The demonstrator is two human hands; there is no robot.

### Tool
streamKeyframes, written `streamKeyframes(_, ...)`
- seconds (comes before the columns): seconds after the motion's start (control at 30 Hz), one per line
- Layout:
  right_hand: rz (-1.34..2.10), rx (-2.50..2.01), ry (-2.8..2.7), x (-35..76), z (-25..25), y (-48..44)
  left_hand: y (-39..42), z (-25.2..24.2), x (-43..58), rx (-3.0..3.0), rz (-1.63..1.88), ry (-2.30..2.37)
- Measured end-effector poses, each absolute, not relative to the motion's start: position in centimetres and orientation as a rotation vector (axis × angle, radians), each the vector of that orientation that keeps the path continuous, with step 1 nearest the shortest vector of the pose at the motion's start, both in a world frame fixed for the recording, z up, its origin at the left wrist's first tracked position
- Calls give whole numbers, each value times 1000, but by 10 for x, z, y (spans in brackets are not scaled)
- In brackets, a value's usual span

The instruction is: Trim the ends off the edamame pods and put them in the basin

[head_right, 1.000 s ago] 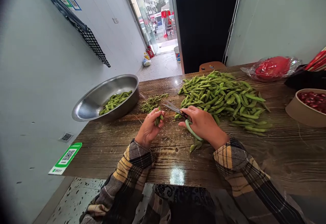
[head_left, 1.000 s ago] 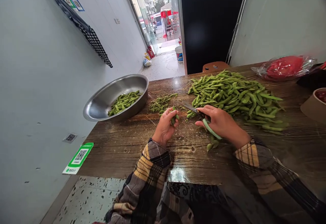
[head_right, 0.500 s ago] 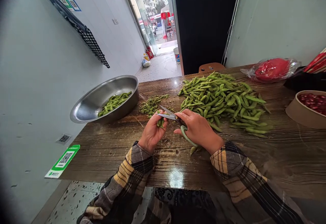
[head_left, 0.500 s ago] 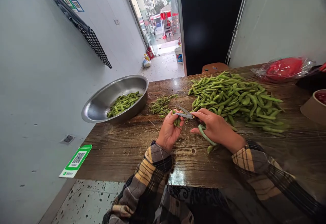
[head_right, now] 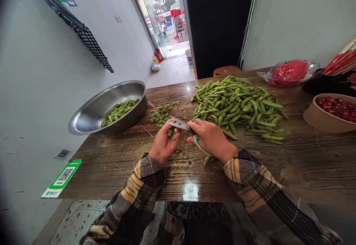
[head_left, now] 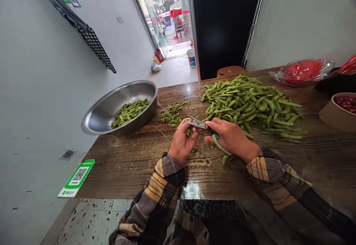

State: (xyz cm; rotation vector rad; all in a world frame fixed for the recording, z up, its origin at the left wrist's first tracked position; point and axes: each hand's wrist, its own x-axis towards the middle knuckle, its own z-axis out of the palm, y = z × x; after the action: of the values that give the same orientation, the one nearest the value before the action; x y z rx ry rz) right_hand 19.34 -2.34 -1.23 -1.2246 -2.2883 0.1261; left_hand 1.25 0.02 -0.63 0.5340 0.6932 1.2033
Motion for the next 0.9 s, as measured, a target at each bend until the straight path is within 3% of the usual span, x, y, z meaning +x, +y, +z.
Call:
streamKeyframes(0.23, 146, -1235, -2377, 196, -9, -22, 8, -9, 4, 469, 1132, 763)
streamKeyframes(0.37, 189, -1270, -2075, 209, -7, -15, 13, -9, -1, 565, 1171, 918)
streamKeyframes(0.67, 176, -1256, -1805, 221, -11, -1, 37, -28, 10, 1545, 1084, 1343)
streamKeyframes(0.9, 221, -1240, -1842, 219, -10, -4, 42, -33, 19, 2088, 734, 1596)
